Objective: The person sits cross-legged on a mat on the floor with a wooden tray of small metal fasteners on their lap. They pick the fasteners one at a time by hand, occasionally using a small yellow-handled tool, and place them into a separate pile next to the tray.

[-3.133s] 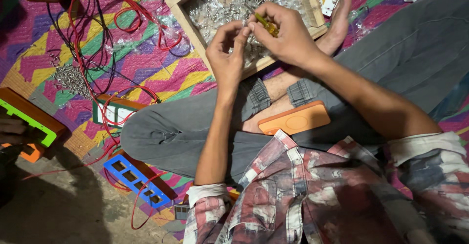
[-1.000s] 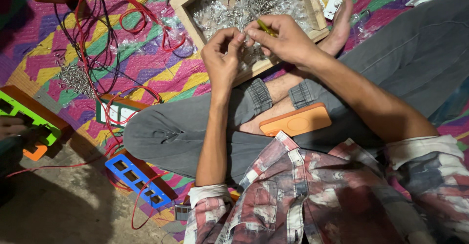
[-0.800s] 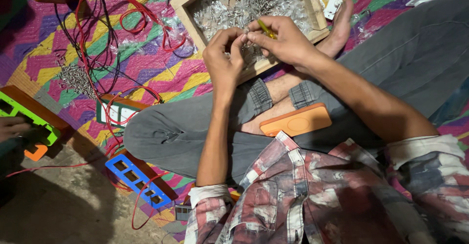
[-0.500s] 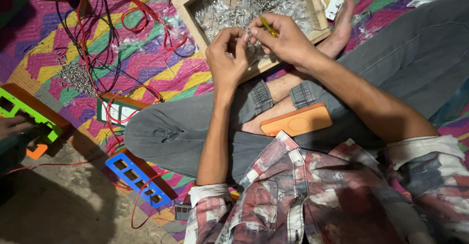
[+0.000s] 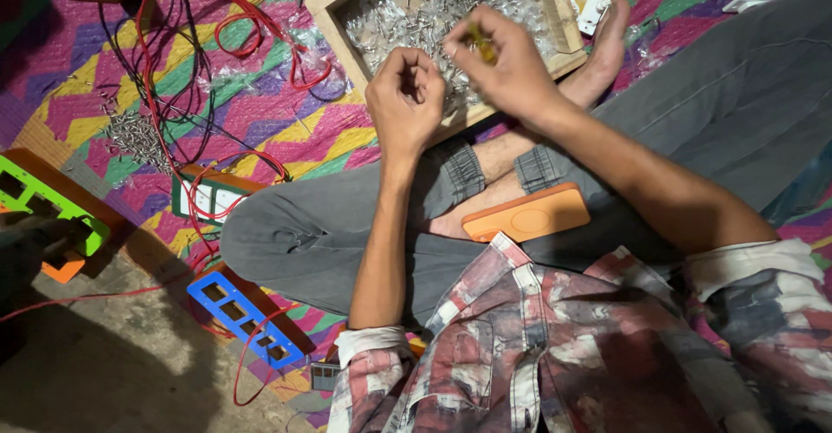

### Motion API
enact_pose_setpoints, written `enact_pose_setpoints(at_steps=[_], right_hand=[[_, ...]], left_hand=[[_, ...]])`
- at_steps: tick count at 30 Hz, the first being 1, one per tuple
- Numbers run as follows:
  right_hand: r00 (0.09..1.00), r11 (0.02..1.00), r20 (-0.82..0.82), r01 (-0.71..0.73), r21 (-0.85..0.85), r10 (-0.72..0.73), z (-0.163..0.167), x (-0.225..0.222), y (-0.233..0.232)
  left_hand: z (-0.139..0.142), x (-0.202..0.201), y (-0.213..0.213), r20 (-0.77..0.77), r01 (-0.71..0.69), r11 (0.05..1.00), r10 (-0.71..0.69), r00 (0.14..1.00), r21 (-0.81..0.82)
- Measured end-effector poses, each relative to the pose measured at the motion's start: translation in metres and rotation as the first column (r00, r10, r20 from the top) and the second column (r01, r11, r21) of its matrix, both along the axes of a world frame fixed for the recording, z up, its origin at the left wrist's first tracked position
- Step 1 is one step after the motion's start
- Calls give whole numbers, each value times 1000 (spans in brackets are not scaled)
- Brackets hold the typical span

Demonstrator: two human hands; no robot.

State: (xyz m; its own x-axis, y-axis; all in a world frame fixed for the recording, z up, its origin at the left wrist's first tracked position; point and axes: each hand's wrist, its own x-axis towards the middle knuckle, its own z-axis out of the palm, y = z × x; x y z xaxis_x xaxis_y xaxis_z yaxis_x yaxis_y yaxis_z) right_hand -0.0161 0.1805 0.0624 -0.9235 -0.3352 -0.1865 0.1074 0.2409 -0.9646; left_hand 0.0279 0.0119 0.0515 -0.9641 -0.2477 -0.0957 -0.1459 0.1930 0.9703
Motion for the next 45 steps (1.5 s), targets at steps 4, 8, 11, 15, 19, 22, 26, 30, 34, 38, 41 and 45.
enact_pose_setpoints(at_steps=[4,8,11,15,19,22,26,30,34,38,41,45], right_hand=[[973,977,168,179,-117,-158,2,-9,6],[957,960,224,224,-167,-185,7,-12,10],[942,959,234,268,-96,-240,9,-15,10],[972,953,-233,107,282,-40,12,-20,20],[824,724,-412,5,690,388,14,-13,21],[821,650,-274,-147,746,500,14,-9,16],[809,554,-200,-178,813,552,11,-5,8],[798,552,-215,-170,816,563,2,-3,6],[807,606,-275,-124,785,522,-5,-3,9],[848,748,-362,-60,661,387,-2,-9,16],[902,837,-303,-106,537,309,4,-17,19],[973,901,-97,-154,405,210,10,-21,17]], left_hand=[[-1,-3,-6,-36,-41,998,42,998,37],[3,-6,-31,-117,-198,969,182,976,-149],[9,-3,-57,-132,-309,888,280,951,-341],[17,2,-84,-185,-354,707,307,933,-612],[21,2,-92,-112,-310,568,356,928,-762],[19,0,-89,14,-234,594,383,924,-769],[12,1,-77,-43,-222,813,236,971,-539],[3,-1,-62,-65,-166,866,153,986,-472],[-1,-4,-47,-34,-87,939,80,996,-333],[4,-3,-30,91,-10,991,22,996,-131],[8,-6,-19,-14,62,995,-63,998,-79],[7,-9,-13,13,165,983,-166,986,75]])
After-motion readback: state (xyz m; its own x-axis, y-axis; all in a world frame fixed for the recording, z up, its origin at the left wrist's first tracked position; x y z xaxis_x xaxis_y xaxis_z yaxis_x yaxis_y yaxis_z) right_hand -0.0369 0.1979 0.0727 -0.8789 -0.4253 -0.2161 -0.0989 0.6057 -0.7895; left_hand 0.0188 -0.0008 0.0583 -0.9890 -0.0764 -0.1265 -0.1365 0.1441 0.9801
